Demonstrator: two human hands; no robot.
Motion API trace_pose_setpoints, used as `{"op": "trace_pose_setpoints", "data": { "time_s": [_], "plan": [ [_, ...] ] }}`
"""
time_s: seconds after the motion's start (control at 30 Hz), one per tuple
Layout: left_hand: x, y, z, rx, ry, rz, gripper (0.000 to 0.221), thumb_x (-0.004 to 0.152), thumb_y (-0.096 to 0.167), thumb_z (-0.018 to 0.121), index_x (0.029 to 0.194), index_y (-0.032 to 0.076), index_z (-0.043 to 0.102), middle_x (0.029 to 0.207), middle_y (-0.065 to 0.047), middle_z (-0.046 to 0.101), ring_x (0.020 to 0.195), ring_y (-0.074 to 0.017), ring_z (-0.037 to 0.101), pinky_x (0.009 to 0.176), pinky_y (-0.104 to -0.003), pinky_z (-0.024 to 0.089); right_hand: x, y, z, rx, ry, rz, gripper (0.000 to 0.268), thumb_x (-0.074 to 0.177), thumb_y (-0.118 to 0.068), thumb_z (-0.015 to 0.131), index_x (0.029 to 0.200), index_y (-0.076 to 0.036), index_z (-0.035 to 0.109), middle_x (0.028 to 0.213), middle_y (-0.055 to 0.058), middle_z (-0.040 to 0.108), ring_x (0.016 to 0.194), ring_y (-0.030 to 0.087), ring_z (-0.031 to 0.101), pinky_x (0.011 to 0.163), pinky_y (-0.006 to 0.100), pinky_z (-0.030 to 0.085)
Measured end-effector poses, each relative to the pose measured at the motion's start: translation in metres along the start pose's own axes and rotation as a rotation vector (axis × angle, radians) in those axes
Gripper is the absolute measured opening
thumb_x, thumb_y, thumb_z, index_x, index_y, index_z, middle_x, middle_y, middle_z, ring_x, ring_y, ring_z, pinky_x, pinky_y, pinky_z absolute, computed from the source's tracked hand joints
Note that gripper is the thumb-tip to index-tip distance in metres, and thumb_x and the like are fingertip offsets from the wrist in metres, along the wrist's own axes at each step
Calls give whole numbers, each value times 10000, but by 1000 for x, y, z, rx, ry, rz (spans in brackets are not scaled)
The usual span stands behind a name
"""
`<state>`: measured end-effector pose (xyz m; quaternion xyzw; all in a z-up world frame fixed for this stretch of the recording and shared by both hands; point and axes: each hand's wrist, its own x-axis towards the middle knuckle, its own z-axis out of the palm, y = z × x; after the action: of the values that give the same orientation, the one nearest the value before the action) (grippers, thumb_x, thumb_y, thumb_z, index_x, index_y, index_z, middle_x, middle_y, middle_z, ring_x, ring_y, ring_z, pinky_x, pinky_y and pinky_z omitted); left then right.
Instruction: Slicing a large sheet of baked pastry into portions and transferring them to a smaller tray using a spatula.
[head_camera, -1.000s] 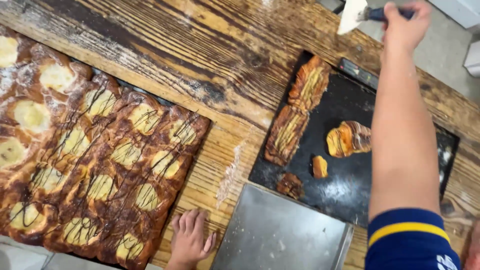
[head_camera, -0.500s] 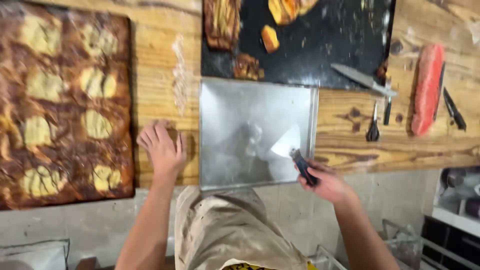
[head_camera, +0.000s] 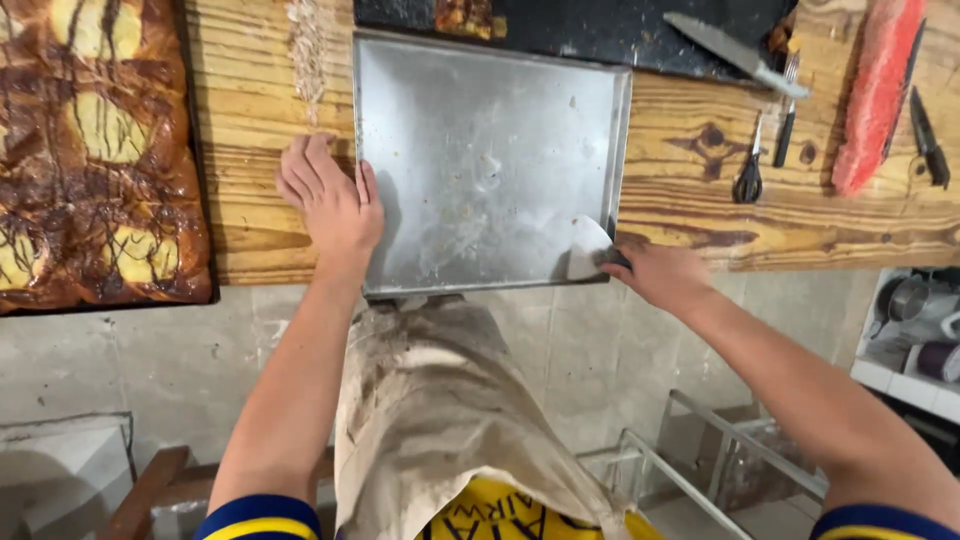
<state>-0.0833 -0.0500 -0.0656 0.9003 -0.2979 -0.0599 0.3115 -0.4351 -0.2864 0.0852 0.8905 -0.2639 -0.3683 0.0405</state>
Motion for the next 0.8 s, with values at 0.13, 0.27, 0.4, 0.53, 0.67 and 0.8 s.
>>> {"op": "trace_pose_setpoints", "data": {
  "time_s": [0.13,0.27,0.4,0.53,0.67,0.8],
  "plan": [
    [4,12,-8,66,60,-3,511,967,314,665,1372,82,459,1374,-168,419,1363,-362,334,1167,-536,139,15,-41,-18,108,-106,-55,526,990,-626,468,1057,-140,658,934,170,763,891,406,754,757,570,585],
    [-1,13,-2,89,54,-5,546,958,345,648,1407,107,449,1381,-153,431,1383,-346,339,1183,-523,149,21,-98,-37,134,-53,-147,484,973,-628,481,1042,-169,621,900,79,754,836,344,764,724,519,602],
    [5,13,-2,117,38,4,554,1015,391,551,1511,184,415,1440,-114,386,1411,-308,305,1186,-524,146,30,-133,-50,136,-20,-218,536,1024,-613,385,1033,-121,597,860,120,743,792,383,761,718,528,602],
    [6,36,-35,118,-92,18,528,1092,364,353,1610,264,352,1607,-73,331,1455,-309,294,1185,-585,136,48,-157,-42,176,-71,-211,553,1019,-616,499,993,-67,562,740,110,696,621,421,657,450,525,428],
    [4,35,-36,152,-127,5,550,1093,345,348,1634,271,288,1672,-57,275,1515,-308,258,1212,-597,78,56,-189,-73,295,-179,-233,477,1052,-532,472,1008,-75,602,915,105,732,794,384,713,545,511,518],
    [5,36,-29,175,-85,15,541,1083,314,395,1617,260,331,1655,-39,272,1524,-273,172,1215,-592,35,48,-225,-88,304,47,-338,493,999,-536,491,984,-70,654,883,183,759,853,428,754,737,534,602]
  ]
}}
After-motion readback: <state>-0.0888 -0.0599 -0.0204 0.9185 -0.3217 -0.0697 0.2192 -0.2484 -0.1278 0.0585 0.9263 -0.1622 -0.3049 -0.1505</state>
